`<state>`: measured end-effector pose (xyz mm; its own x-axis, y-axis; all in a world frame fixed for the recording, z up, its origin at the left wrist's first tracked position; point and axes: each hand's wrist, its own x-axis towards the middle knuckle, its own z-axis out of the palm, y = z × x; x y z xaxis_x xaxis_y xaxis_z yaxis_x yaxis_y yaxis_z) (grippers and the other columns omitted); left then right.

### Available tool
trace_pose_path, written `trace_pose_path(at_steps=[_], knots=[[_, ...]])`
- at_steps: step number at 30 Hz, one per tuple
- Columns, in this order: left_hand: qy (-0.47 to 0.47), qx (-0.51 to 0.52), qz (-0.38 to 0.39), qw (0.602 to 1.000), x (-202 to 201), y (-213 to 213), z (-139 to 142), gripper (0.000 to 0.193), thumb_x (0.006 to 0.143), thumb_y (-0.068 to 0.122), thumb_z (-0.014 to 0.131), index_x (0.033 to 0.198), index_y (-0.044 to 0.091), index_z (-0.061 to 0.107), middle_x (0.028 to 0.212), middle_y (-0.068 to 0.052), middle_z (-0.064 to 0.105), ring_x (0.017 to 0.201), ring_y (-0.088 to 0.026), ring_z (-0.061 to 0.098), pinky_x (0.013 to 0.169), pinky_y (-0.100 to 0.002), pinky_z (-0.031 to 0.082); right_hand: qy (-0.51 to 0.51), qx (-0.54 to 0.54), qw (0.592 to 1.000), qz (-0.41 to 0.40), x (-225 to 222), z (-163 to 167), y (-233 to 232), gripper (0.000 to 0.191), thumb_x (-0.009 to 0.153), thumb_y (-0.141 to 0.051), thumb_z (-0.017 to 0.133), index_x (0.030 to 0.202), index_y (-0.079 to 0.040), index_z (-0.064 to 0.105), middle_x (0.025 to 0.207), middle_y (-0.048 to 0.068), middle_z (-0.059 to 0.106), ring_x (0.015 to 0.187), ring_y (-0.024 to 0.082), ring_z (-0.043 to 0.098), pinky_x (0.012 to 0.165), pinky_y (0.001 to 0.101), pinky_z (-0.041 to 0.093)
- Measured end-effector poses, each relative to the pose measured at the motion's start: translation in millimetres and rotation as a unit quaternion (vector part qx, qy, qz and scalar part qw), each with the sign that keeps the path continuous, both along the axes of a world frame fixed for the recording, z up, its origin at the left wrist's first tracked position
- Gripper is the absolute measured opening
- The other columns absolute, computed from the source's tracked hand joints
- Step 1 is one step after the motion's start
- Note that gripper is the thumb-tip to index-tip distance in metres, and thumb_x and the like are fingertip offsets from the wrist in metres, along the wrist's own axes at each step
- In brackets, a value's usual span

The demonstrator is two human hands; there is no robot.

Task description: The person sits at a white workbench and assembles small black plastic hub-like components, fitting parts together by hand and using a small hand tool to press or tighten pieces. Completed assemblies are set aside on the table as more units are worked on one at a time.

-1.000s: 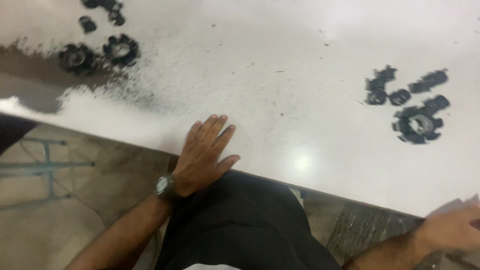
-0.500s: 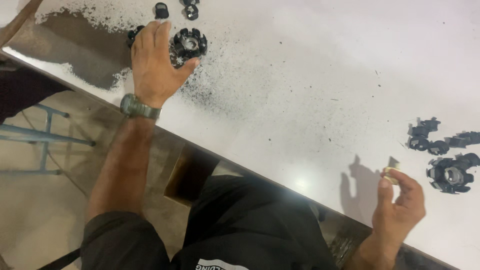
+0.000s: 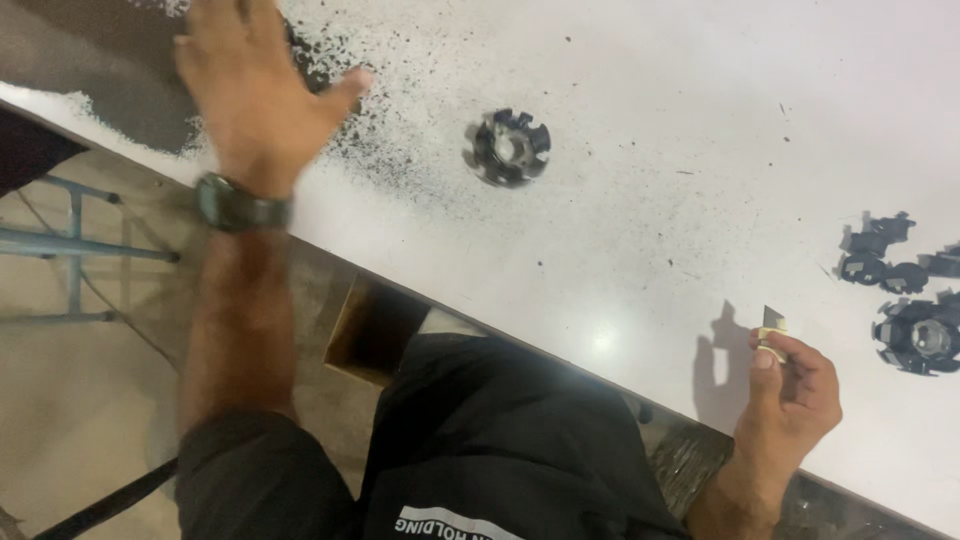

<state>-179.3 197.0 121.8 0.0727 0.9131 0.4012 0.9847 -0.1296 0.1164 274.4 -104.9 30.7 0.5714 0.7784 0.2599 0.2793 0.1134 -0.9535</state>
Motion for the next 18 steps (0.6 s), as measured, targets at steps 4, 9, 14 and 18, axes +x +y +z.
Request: trace_pose_path(at_steps=[4,9,14,18], knots=[[-0.031,-0.034,-0.049,0.998,-27.0,28.2,-23.8,0.076,0.113,0.040,0.074,0.162,0.002,0.029,0.166,-0.031,0.023,0.157,-0.054,0.021,0.129,-0.061,0.025,-0.008,-0.018,1.000,-0.005,0.4,3.9,-1.4,0.015,0.108,-0.001,0.068,0.121,0.003,0.062,0.116,0.011,0.070,0.113,0.014,0.065,0.106,0.0269,0.051],[-0.050,-0.078,-0.182,0.979,17.6,5.5,-54.2,0.068,0.111,0.017,0.064,0.166,-0.003,0.030,0.171,-0.031,0.025,0.159,-0.052,0.018,0.129,-0.058,0.023,-0.021,-0.006,1.000,-0.009,-4.5,4.9,-4.5,0.015,0.108,0.000,0.068,0.123,0.002,0.064,0.117,0.009,0.068,0.113,0.015,0.065,0.105,0.0273,0.052],[0.032,-0.038,-0.171,0.984,74.4,-26.2,-27.4,0.076,0.099,0.010,0.064,0.166,-0.001,0.030,0.169,-0.027,0.027,0.157,-0.045,0.020,0.125,-0.060,0.022,-0.024,0.002,1.000,0.006,-0.8,5.3,-2.6,0.019,0.106,-0.002,0.067,0.125,0.001,0.064,0.117,0.009,0.068,0.113,0.014,0.065,0.108,0.0301,0.053],[-0.037,-0.048,-0.384,0.921,132.2,-49.4,-22.7,0.078,0.102,0.015,0.064,0.166,0.005,0.021,0.171,-0.024,0.023,0.157,-0.038,0.023,0.129,-0.054,0.023,0.001,-0.004,1.000,0.006,-3.1,7.6,-5.3,0.019,0.105,-0.003,0.067,0.123,0.000,0.064,0.119,0.008,0.068,0.115,0.015,0.065,0.105,0.0288,0.052]])
